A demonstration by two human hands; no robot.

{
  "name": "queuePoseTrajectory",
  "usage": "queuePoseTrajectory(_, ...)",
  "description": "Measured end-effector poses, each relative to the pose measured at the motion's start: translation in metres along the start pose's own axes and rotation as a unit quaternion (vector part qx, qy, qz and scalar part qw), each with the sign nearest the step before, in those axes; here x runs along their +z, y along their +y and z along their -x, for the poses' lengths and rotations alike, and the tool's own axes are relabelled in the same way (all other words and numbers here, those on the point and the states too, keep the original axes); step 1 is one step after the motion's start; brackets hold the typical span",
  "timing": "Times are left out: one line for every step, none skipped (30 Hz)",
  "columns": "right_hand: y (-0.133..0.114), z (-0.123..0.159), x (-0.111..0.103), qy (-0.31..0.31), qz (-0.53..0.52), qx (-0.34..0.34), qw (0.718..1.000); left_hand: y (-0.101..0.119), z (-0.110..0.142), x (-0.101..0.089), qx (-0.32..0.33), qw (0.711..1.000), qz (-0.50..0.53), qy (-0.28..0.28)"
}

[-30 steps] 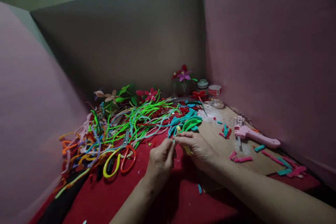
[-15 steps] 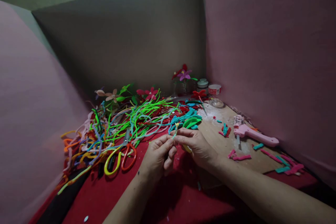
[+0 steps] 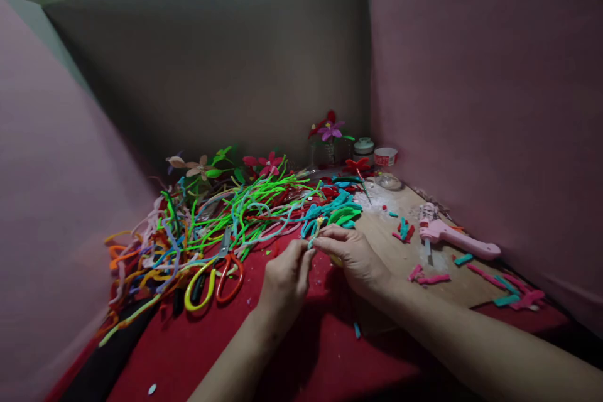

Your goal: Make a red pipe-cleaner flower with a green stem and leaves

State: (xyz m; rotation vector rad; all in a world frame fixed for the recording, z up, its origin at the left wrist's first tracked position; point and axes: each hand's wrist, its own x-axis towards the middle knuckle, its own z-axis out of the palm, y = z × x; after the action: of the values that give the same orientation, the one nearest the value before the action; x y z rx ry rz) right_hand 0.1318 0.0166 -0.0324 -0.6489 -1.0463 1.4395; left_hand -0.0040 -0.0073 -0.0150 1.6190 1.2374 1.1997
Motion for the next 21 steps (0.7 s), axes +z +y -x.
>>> queuePoseTrajectory(0.0, 0.001, 0.001, 0.006, 0.015, -0.009, 1.0, 0.0, 0.001, 0.002, 0.033, 0.998, -0.037, 0.027)
queuePoseTrajectory(0.0, 0.002, 0.001, 0.008, 0.025, -0.012, 1.0, 0.001, 0.001, 0.002, 0.043, 0.997, -0.05, 0.037)
queuePoseTrajectory(0.0, 0.003, 0.002, 0.005, 0.029, -0.012, 0.999, 0.002, 0.002, 0.003, 0.027, 0.998, -0.04, 0.028)
queuePoseTrajectory(-0.001, 0.004, 0.003, -0.001, 0.03, -0.011, 0.999, 0.004, 0.002, 0.002, -0.007, 1.0, -0.009, 0.006)
queuePoseTrajectory(-0.002, 0.005, 0.003, -0.011, 0.028, -0.009, 1.0, 0.006, 0.001, 0.001, -0.053, 0.998, 0.038, -0.025)
queuePoseTrajectory(-0.003, 0.006, 0.004, -0.021, 0.025, -0.009, 0.999, 0.008, 0.0, -0.001, -0.098, 0.989, 0.098, -0.055)
queuePoseTrajectory(-0.003, 0.006, 0.004, -0.031, 0.019, -0.008, 0.999, 0.01, 0.0, -0.003, -0.136, 0.974, 0.161, -0.083)
queuePoseTrajectory(-0.004, 0.006, 0.004, -0.042, 0.01, -0.002, 0.999, 0.011, -0.001, -0.005, -0.165, 0.955, 0.219, -0.11)
queuePoseTrajectory(-0.004, 0.006, 0.004, -0.053, -0.004, 0.009, 0.999, 0.011, -0.002, -0.007, -0.185, 0.936, 0.266, -0.135)
queuePoseTrajectory(-0.004, 0.006, 0.003, -0.065, -0.022, 0.024, 0.997, 0.01, -0.003, -0.009, -0.2, 0.919, 0.3, -0.158)
queuePoseTrajectory(-0.004, 0.005, 0.002, -0.076, -0.039, 0.041, 0.996, 0.009, -0.004, -0.011, -0.212, 0.905, 0.322, -0.178)
queuePoseTrajectory(-0.003, 0.004, 0.002, -0.085, -0.054, 0.057, 0.993, 0.007, -0.005, -0.012, -0.222, 0.895, 0.334, -0.195)
queuePoseTrajectory(-0.002, 0.003, 0.001, -0.089, -0.065, 0.071, 0.991, 0.005, -0.006, -0.012, -0.23, 0.889, 0.336, -0.209)
queuePoseTrajectory(-0.001, 0.002, 0.0, -0.087, -0.074, 0.081, 0.99, 0.003, -0.007, -0.012, -0.234, 0.891, 0.324, -0.215)
queuePoseTrajectory(0.0, 0.001, 0.0, -0.078, -0.078, 0.085, 0.99, 0.002, -0.007, -0.011, -0.23, 0.903, 0.296, -0.212)
queuePoseTrajectory(0.001, 0.0, 0.0, -0.063, -0.079, 0.085, 0.991, 0.0, -0.007, -0.009, -0.214, 0.926, 0.245, -0.192)
queuePoseTrajectory(0.003, -0.001, 0.0, -0.044, -0.077, 0.08, 0.993, -0.001, -0.007, -0.006, -0.181, 0.955, 0.176, -0.156)
queuePoseTrajectory(0.003, -0.001, 0.001, -0.023, -0.072, 0.075, 0.994, -0.003, -0.006, -0.004, -0.13, 0.981, 0.094, -0.108)
queuePoseTrajectory(0.004, -0.001, 0.001, -0.003, -0.063, 0.072, 0.995, -0.004, -0.005, -0.001, -0.067, 0.996, 0.01, -0.057)
queuePoseTrajectory(0.005, -0.001, 0.001, 0.013, -0.054, 0.07, 0.996, -0.005, -0.004, 0.001, -0.004, 0.998, -0.065, -0.012)
queuePoseTrajectory(0.005, 0.0, 0.002, 0.021, -0.045, 0.07, 0.996, -0.006, -0.002, 0.003, 0.046, 0.991, -0.121, 0.019)
